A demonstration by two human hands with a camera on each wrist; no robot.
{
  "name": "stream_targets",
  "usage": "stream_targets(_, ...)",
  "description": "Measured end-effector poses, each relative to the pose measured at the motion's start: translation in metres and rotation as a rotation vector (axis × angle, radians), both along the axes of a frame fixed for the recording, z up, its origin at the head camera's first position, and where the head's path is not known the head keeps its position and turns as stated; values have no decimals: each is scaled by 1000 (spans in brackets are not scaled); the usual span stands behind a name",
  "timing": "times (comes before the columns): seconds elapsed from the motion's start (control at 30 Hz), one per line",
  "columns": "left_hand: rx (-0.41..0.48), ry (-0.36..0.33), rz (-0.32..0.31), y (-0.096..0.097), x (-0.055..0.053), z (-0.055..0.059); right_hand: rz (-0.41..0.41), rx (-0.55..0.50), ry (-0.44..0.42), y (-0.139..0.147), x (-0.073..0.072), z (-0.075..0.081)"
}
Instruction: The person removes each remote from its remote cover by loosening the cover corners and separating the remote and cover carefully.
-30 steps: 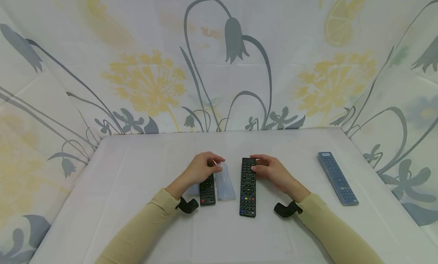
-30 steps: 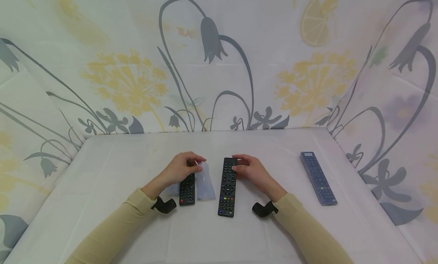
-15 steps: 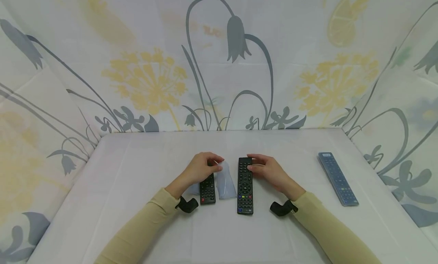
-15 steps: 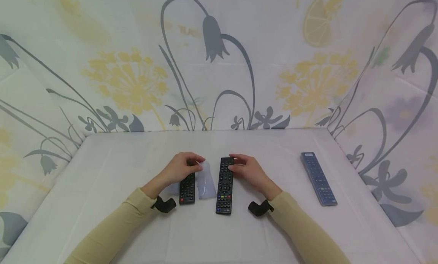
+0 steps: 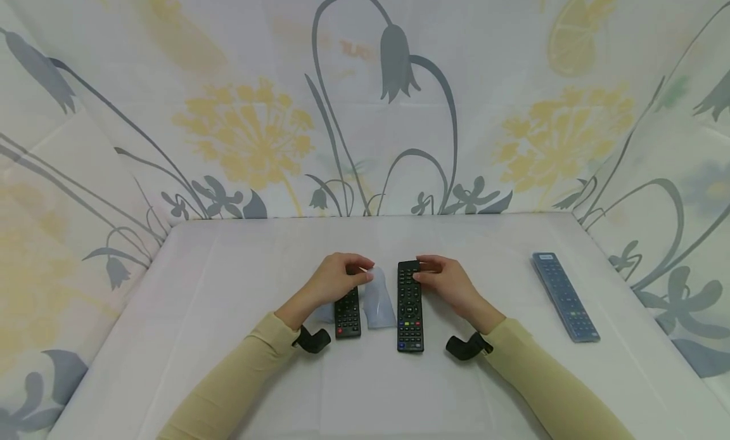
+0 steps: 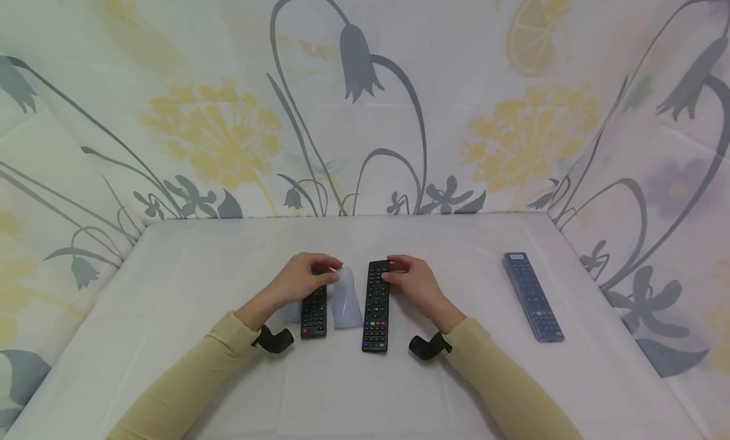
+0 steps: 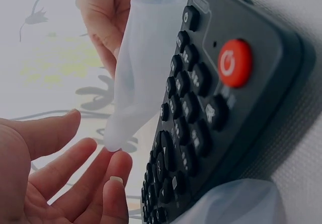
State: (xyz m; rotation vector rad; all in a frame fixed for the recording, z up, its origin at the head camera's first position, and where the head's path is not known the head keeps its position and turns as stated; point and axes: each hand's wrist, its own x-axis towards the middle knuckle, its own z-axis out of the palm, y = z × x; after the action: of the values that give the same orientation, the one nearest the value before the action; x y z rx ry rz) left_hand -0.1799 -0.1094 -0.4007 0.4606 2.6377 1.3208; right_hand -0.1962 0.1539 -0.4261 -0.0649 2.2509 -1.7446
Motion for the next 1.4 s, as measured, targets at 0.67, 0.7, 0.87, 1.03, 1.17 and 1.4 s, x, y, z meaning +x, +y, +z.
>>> stream_targets(0.67,20,5,-29,-2,0,0,24,43,18,3,16,2)
stream_targets(0.7,19,6,-29,-2,0,0,25,54,20,3,16,2)
stream_targets(0.87,17,7,-33,-2,-1,0,16,123,34,1,20,2)
stream_targets(1.03,22,8,-41,-2,-1,0,8,184,52,-2,23,4)
stream_targets(1.17,23,10,-42,-1,-2,0,2,180,44,-3,24,3)
stream_targets(1.4,15,8,-38,0,-2,0,0,136,39,0,24,4)
